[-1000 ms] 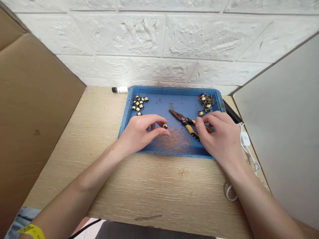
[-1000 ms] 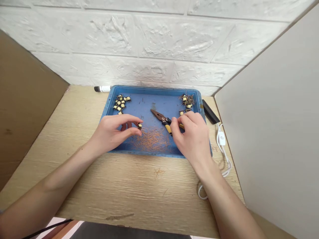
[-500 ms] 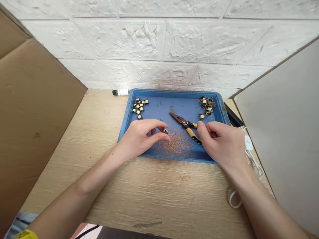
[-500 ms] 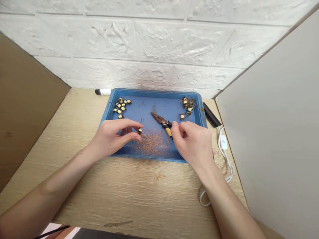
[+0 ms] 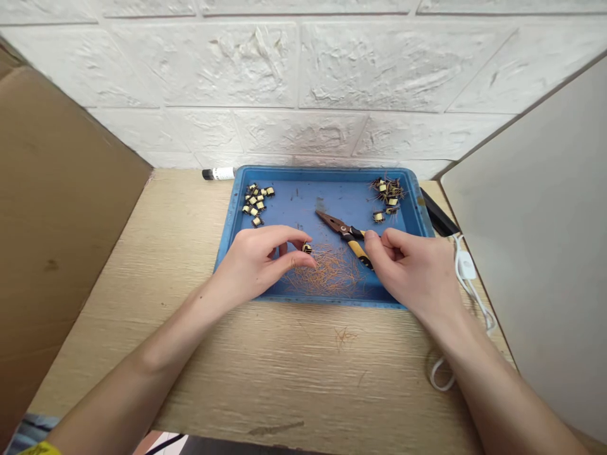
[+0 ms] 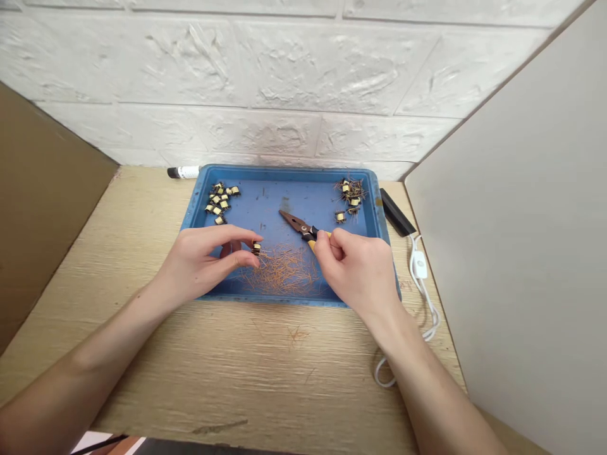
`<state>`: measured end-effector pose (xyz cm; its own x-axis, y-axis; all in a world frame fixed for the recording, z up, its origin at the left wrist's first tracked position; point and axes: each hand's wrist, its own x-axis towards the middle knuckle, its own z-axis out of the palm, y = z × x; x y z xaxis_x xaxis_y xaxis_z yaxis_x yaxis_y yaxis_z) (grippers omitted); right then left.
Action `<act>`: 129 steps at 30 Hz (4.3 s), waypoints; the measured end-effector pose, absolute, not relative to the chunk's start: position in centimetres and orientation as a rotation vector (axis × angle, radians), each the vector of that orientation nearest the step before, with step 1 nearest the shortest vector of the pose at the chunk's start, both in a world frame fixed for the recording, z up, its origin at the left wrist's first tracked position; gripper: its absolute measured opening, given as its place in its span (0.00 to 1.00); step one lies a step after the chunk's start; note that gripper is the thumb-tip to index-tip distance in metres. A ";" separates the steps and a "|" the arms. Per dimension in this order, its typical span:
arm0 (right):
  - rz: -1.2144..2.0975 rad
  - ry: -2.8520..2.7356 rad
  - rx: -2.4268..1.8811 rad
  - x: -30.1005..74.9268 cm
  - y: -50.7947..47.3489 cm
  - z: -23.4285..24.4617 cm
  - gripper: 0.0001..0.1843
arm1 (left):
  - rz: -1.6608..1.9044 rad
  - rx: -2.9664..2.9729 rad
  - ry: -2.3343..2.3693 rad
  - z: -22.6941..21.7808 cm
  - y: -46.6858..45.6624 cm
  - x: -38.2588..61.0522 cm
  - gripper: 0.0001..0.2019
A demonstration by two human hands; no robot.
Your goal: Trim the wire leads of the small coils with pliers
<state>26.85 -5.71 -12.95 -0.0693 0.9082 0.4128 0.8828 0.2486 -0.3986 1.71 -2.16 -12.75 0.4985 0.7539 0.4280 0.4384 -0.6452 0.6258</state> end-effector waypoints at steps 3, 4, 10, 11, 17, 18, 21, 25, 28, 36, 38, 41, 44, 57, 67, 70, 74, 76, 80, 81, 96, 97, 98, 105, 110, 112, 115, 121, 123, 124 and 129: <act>0.072 -1.937 -1.626 26.7 -5.7 -12.9 0.29 | 0.986 2.309 0.971 -12.7 -2.2 1.8 0.14; 0.078 -1.933 -1.629 26.7 -5.6 -12.9 0.28 | 0.989 2.308 0.972 -12.7 -2.2 1.8 0.14; 0.126 -1.894 -1.665 26.3 -5.4 -12.6 0.26 | 0.955 2.305 0.993 -12.8 -2.2 1.7 0.13; 0.134 -1.890 -1.673 26.3 -5.4 -12.5 0.26 | 0.950 2.304 0.998 -12.8 -2.2 1.6 0.14; 0.160 -1.879 -1.720 26.2 -5.5 -12.3 0.26 | 0.914 2.298 1.032 -12.8 -2.2 1.6 0.15; 0.161 -1.877 -1.723 26.2 -5.5 -12.3 0.26 | 0.909 2.299 1.037 -12.8 -2.2 1.6 0.15; 0.162 -1.878 -1.720 26.2 -5.5 -12.2 0.26 | 0.898 2.295 1.044 -12.7 -2.2 1.7 0.15; 0.171 -1.882 -1.712 26.2 -5.5 -12.2 0.26 | 0.903 2.290 1.021 -12.6 -2.3 1.7 0.13; 0.173 -1.880 -1.712 26.3 -5.5 -12.2 0.26 | 0.898 2.293 1.023 -12.5 -2.3 1.8 0.12; 0.170 -1.890 -1.713 26.3 -5.5 -12.2 0.27 | 0.905 2.289 1.018 -12.5 -2.4 1.7 0.12; 0.171 -1.894 -1.708 26.3 -5.5 -12.3 0.27 | 0.905 2.287 1.012 -12.5 -2.4 1.7 0.12; 0.174 -1.900 -1.706 26.3 -5.5 -12.3 0.27 | 0.896 2.279 1.021 -12.6 -2.3 1.7 0.14; 0.177 -1.904 -1.713 26.3 -5.5 -12.3 0.27 | 0.887 2.271 1.038 -12.6 -2.3 1.7 0.15; 0.203 -1.956 -1.794 26.8 -5.1 -13.0 0.18 | 0.888 2.268 1.035 -12.6 -2.3 1.7 0.16; 0.159 -2.055 -1.789 27.3 -5.2 -13.4 0.22 | 0.937 2.301 0.984 -12.7 -2.2 1.7 0.17; 0.155 -2.094 -1.805 27.6 -5.2 -13.8 0.21 | 0.946 2.306 0.974 -12.7 -2.2 1.7 0.17; 0.156 -2.132 -1.831 27.8 -5.3 -14.0 0.17 | 0.959 2.309 0.964 -12.5 -2.2 1.8 0.18; 0.161 -2.146 -1.848 27.9 -5.3 -14.0 0.16 | 0.967 2.317 0.967 -12.5 -2.2 1.8 0.19; 0.183 -2.163 -1.892 28.0 -5.3 -14.1 0.15 | 0.950 2.320 0.977 -12.5 -2.2 1.8 0.20; 0.187 -2.165 -1.902 28.0 -5.3 -14.2 0.15 | 0.944 2.319 0.978 -12.5 -2.2 1.8 0.20; 0.178 -2.202 -1.944 28.1 -5.2 -14.4 0.16 | 0.976 2.326 0.964 -12.5 -2.2 1.9 0.23; 0.169 -2.200 -1.931 28.1 -5.3 -14.4 0.16 | 0.977 2.329 0.964 -12.5 -2.2 1.9 0.23; 0.157 -2.199 -1.915 28.1 -5.3 -14.5 0.16 | 0.977 2.331 0.962 -12.5 -2.2 1.9 0.22; -0.046 -2.090 -1.737 27.9 -5.1 -14.3 0.15 | 0.973 2.328 0.952 -12.5 -2.2 2.0 0.23; -0.077 -2.030 -1.639 28.9 -5.1 -13.4 0.15 | 0.958 2.322 0.971 -12.6 -2.1 1.9 0.22; -0.038 -2.063 -1.603 29.5 -5.3 -13.2 0.17 | 0.952 2.322 0.975 -12.6 -2.1 1.8 0.21; 0.009 -2.137 -1.549 30.0 -5.6 -13.3 0.21 | 0.952 2.319 0.982 -12.7 -2.2 1.8 0.21; 0.037 -2.222 -1.533 30.2 -5.7 -14.1 0.23 | 0.964 2.315 0.973 -12.7 -2.2 1.9 0.21; 0.044 -2.231 -1.541 30.2 -5.7 -14.1 0.23 | 0.963 2.315 0.969 -12.7 -2.2 1.9 0.21; 0.047 -2.235 -1.544 30.2 -5.7 -14.2 0.23 | 0.963 2.315 0.967 -12.7 -2.2 1.9 0.21; 0.066 -2.225 -1.532 30.2 -5.8 -14.3 0.22 | 0.965 2.313 0.967 -12.6 -2.2 1.9 0.23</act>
